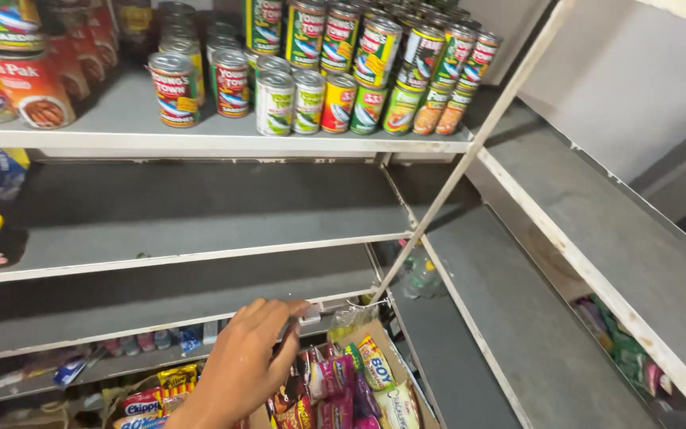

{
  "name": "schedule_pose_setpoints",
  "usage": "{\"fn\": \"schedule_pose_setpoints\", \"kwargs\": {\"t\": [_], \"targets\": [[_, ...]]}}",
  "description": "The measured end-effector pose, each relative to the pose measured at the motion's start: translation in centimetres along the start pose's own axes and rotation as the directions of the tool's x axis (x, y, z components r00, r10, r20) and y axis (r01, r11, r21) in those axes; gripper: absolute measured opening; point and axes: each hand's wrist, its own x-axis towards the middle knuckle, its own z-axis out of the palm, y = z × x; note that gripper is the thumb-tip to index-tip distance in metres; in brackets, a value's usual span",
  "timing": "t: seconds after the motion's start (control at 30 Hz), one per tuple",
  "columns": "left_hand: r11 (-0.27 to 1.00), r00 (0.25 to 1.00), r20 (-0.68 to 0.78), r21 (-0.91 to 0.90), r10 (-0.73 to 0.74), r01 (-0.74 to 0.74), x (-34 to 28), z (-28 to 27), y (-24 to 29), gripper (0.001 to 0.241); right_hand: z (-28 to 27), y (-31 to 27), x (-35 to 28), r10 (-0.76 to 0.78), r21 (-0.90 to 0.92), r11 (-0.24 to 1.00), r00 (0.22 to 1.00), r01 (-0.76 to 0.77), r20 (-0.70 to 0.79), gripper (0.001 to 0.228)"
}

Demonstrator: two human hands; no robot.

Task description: Organize and stack canned goods on metal shelves in a store aisle.

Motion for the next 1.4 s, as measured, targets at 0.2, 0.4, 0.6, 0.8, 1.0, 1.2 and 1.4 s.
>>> {"fn": "schedule_pose_setpoints", "kwargs": {"t": [0.2,0.4,0.6,0.8,1.0,1.2,1.4], "targets": [[1.0,0.994,-0.11,0.013,0.005,-0.003,3.7,-4.2,-1.0,0.026,15.7,-18.3,14.4,0.07,0.202,0.978,0.996,-0.058,-0.055,0.014],[0.962,0.937,-0.221,0.041,0.272,-0.27,14.3,-7.4,-1.4,0.025,25.3,-20.3,26.1,0.089,0.23,0.97,0.995,-0.079,-0.034,0.019],[0.909,0.829,-0.374,0.176,0.417,-0.378,26.5,-7.0,-4.4,0.029,32.5,-17.7,33.5,0.129,0.132,0.983,0.992,-0.13,0.016,0.042],[0.905,0.854,-0.374,0.361,0.362,-0.225,32.4,-6.6,-6.4,0.059,36.0,-16.3,36.2,0.054,0.017,0.998,0.998,-0.054,-0.01,0.053],[0.902,0.858,-0.346,0.343,0.38,-0.262,33.4,-5.6,-8.1,0.059,36.6,-15.7,36.1,0.144,-0.006,0.99,0.989,-0.144,-0.017,0.044],[0.916,0.853,-0.349,0.248,0.388,-0.315,33.7,-5.5,-8.5,0.048,36.7,-16.1,36.6,0.129,0.044,0.991,0.992,-0.129,0.001,0.046],[0.926,0.85,-0.372,0.202,0.372,-0.317,33.5,-5.2,-8.4,0.042,37.3,-15.2,36.7,0.139,0.028,0.99,0.989,-0.138,-0.041,0.048]]}}
